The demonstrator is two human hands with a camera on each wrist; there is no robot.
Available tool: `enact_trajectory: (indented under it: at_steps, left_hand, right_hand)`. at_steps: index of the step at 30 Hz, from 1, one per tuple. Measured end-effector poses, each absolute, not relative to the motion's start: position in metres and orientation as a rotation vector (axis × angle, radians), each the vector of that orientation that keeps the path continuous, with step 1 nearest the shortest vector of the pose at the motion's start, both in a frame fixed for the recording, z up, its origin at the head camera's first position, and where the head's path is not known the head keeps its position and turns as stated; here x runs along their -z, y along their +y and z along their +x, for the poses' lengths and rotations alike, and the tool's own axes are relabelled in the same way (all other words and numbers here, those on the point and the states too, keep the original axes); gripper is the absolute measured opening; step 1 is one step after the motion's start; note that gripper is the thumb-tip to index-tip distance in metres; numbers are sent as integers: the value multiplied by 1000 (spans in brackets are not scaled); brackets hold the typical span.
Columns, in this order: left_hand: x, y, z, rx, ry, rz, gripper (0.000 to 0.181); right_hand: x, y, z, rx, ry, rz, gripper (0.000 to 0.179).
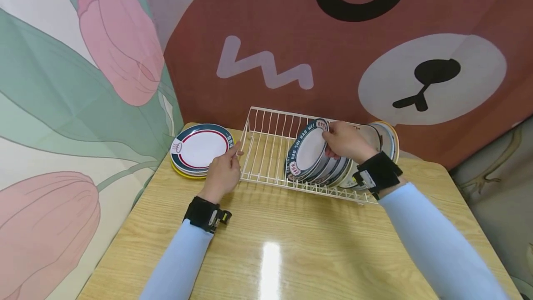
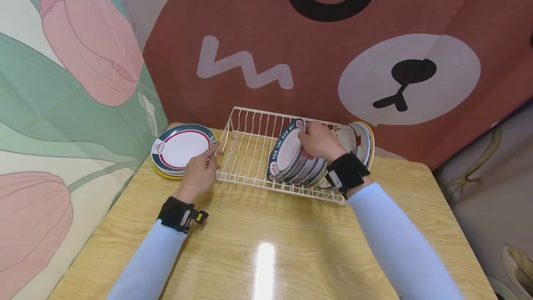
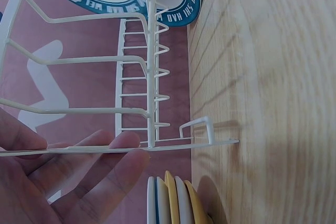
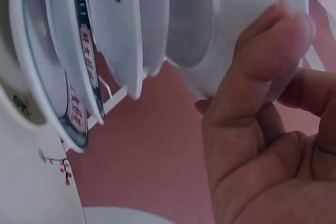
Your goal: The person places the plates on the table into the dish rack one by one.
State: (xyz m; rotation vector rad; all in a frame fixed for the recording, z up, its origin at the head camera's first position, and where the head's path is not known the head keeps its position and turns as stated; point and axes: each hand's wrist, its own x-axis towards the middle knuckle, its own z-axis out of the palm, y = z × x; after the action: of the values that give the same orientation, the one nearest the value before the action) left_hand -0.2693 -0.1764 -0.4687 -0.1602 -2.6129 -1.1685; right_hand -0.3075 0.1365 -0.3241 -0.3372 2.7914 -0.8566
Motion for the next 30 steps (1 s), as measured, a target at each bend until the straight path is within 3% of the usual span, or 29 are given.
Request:
enact_trajectory:
  at_steps: [14, 30]
  left_hand:
    - [467, -177, -268, 1147, -2600, -175, 45]
    - [467, -176, -268, 1117, -2593, -189, 45]
  right_hand:
    - [352, 107, -322, 754, 2744, -292, 27]
    - [360, 106, -321, 523, 2869, -286, 31]
